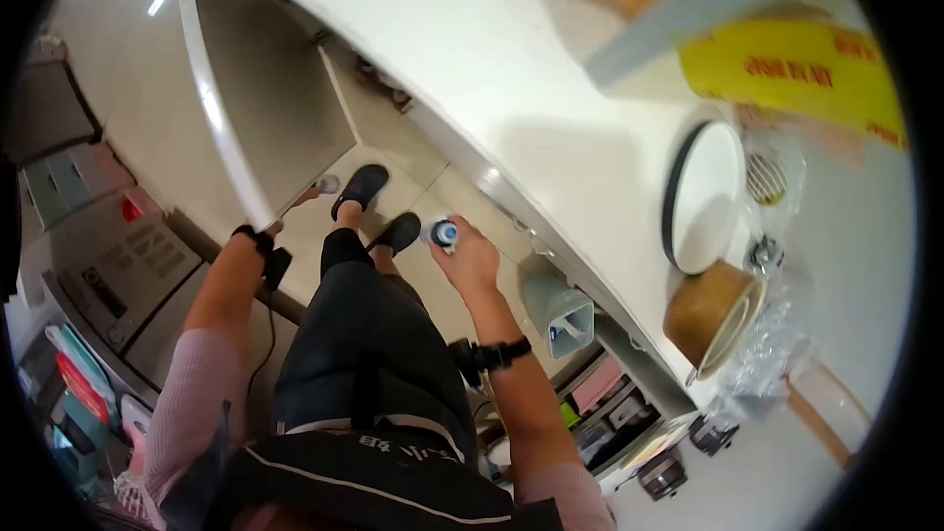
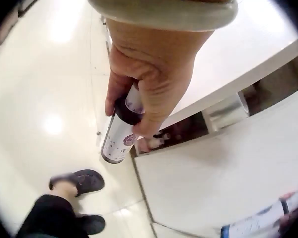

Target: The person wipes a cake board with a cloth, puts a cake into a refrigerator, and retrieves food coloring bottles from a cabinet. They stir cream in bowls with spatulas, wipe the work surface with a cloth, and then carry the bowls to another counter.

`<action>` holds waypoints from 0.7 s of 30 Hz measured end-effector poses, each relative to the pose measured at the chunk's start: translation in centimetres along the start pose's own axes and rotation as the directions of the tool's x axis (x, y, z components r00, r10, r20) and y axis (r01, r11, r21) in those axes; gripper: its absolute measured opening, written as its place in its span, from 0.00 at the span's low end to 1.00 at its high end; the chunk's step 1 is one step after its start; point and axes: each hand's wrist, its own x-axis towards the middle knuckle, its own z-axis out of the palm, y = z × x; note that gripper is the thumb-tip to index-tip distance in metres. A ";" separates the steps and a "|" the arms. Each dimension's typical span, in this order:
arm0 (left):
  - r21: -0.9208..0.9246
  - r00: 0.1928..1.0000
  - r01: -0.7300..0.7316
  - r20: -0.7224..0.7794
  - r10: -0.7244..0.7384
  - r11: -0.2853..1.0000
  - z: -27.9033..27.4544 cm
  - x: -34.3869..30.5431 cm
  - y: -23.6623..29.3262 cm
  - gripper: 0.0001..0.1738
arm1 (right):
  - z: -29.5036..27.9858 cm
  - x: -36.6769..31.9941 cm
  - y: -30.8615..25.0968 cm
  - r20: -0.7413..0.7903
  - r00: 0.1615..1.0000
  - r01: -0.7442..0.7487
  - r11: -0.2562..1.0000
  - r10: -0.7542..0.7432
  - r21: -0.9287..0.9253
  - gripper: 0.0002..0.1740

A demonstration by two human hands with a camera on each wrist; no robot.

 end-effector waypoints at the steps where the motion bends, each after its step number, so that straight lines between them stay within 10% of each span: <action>1: 0.010 0.997 0.077 -0.027 -0.076 0.997 -0.9 -2.4 -1.7 0.20 | 1.4 1.7 -0.9 0.020 1.000 0.015 1.000 -0.015 -0.008 0.26; 8: 0.082 0.885 0.429 -0.234 -0.401 0.899 -7.2 -8.7 -12.3 0.16 | 11.3 14.4 -7.3 0.059 0.987 0.149 0.989 -0.150 0.016 0.24; 14: 0.259 0.921 0.334 -0.294 -0.256 0.906 -8.1 -8.6 -19.6 0.15 | 20.3 23.7 -9.1 -0.108 0.994 0.017 0.999 -0.012 0.044 0.29; 16: 0.119 0.895 0.380 -0.297 -0.333 0.917 -7.1 -9.7 -19.8 0.16 | 22.8 26.7 -8.5 -0.135 0.990 -0.021 0.995 0.034 0.096 0.30; 18: -0.074 0.703 0.636 -0.355 -0.616 0.768 -5.5 -10.2 -19.2 0.17 | 24.9 29.6 -7.4 -0.250 0.961 -0.107 0.992 0.121 0.069 0.31; 21: -0.414 0.706 0.528 -0.272 -0.654 0.742 -0.3 -11.5 -19.5 0.30 | 25.4 32.2 -6.8 -0.369 0.886 -0.235 0.958 0.280 0.163 0.34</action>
